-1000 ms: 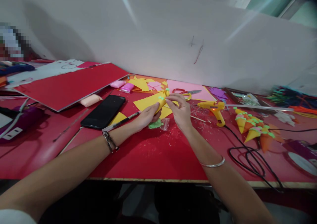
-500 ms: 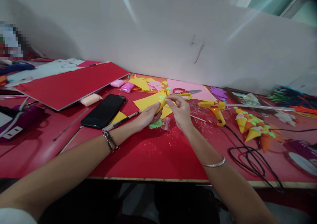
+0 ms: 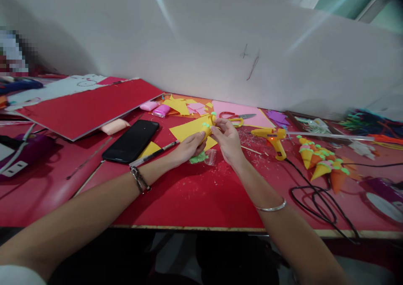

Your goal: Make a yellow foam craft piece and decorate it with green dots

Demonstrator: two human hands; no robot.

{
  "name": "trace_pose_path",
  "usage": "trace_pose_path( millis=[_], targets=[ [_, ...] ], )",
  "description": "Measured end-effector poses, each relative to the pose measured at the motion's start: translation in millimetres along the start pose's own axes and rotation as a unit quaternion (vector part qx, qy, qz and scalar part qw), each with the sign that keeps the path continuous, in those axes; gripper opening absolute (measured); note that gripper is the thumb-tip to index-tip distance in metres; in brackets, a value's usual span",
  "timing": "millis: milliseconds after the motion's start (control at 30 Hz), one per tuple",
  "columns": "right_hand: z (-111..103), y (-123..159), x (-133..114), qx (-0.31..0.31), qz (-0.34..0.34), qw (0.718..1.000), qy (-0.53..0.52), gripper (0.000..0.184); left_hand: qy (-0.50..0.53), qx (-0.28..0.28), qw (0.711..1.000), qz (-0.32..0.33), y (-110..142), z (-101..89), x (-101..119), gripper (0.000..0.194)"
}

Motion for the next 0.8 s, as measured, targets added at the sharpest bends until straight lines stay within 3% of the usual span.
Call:
trace_pose_path(
  millis=[433, 500, 667, 800],
  targets=[
    [0.2, 0.0, 1.0, 0.015, -0.024, 0.999, 0.04, 0.023, -0.083, -0.022, 0.996, 0.003, -0.5, -2.3, -1.5, 0.041],
    [0.5, 0.1, 1.5, 0.012, -0.03, 0.998, 0.046, 0.023, -0.111, -0.009, 0.994, -0.008, -0.7, -2.7, -3.5, 0.038],
    [0.9, -0.1, 3.3, 0.004, -0.056, 0.996, 0.076, 0.022, -0.195, 0.085, 0.977, 0.011, 1.2, -3.2, 2.0, 0.022],
    [-0.3, -1.9, 5.4, -0.015, -0.053, 0.997, 0.056, 0.032, -0.167, 0.09, 0.982, 0.016, 1.5, -2.8, 1.2, 0.021]
  ],
)
Point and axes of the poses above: each hand's wrist, its own y-axis away from the middle knuckle, its own z-axis out of the palm, x = y × z, the point moved 3 cm from there along -y, towards the middle knuckle, and after that the axes turned 3 degrees about z, right-handed, at the moved point
